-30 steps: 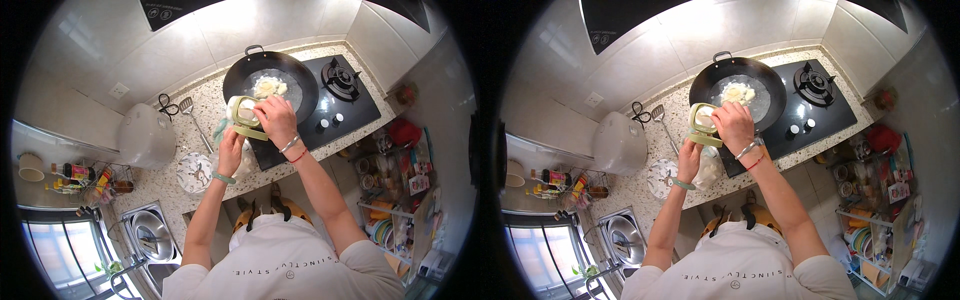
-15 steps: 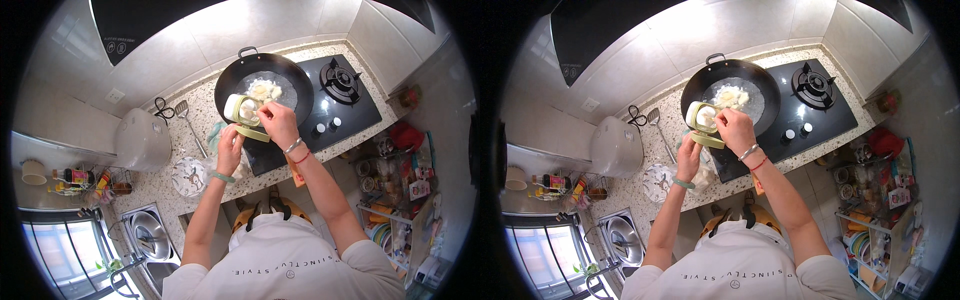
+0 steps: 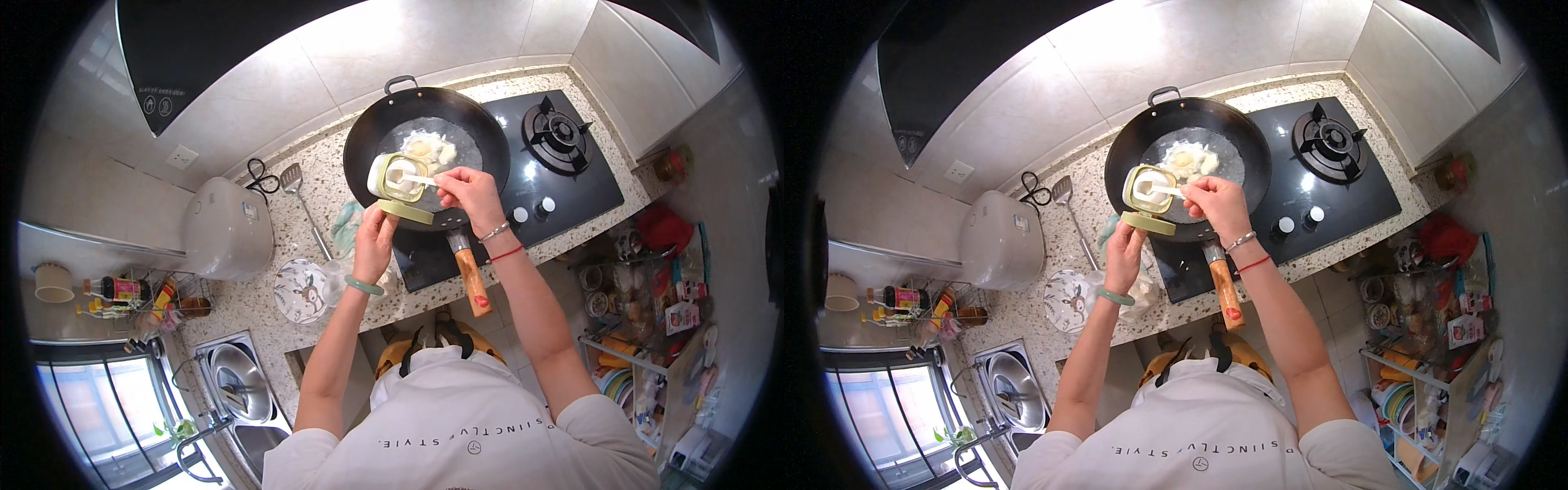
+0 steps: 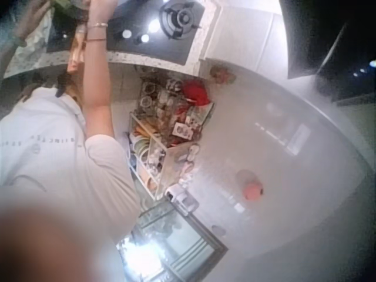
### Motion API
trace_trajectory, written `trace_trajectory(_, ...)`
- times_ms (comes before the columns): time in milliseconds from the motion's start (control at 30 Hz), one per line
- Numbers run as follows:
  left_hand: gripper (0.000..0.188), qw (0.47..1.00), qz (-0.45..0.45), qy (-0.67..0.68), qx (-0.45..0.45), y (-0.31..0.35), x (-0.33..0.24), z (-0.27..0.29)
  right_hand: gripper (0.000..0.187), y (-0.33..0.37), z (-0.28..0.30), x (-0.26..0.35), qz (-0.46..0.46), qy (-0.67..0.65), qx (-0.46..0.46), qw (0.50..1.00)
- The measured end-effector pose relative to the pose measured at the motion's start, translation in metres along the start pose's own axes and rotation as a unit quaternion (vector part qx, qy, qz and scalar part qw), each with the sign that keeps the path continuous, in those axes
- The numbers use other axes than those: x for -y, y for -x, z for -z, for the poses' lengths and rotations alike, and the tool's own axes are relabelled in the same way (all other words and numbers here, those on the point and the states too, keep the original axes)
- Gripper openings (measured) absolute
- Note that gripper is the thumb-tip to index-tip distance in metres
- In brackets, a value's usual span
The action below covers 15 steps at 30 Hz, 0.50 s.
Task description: The person cracks two eggs into a wok containing boiling water and dumplings. They then add salt from a container using a spoon and stir the contents with a spatula. The person also retrieves a plastic bag from the counter, ties it, and places it into a refrigerator drawer before returning to stir the wok.
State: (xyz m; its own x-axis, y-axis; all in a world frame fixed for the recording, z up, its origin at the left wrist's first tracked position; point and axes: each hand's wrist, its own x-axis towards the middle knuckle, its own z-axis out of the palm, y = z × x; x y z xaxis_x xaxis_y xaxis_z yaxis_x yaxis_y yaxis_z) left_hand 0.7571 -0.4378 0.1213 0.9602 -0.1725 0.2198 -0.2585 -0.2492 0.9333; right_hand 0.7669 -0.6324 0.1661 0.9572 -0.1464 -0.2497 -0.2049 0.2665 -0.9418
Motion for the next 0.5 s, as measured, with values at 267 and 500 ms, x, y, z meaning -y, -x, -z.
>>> trace_trajectory(267, 0.023, 0.997, 0.044, 0.068, -0.011, -0.004, 0.013, -0.004, 0.01, -0.006, 0.031, 0.005, -0.055, -0.115, 0.021, 0.992)
trace_trajectory(500, 0.024, 0.992, 0.059, 0.108, -0.018, -0.004, 0.019, 0.0, 0.01, -0.013, 0.06, 0.008, -0.033, -0.09, -0.04, 0.995)
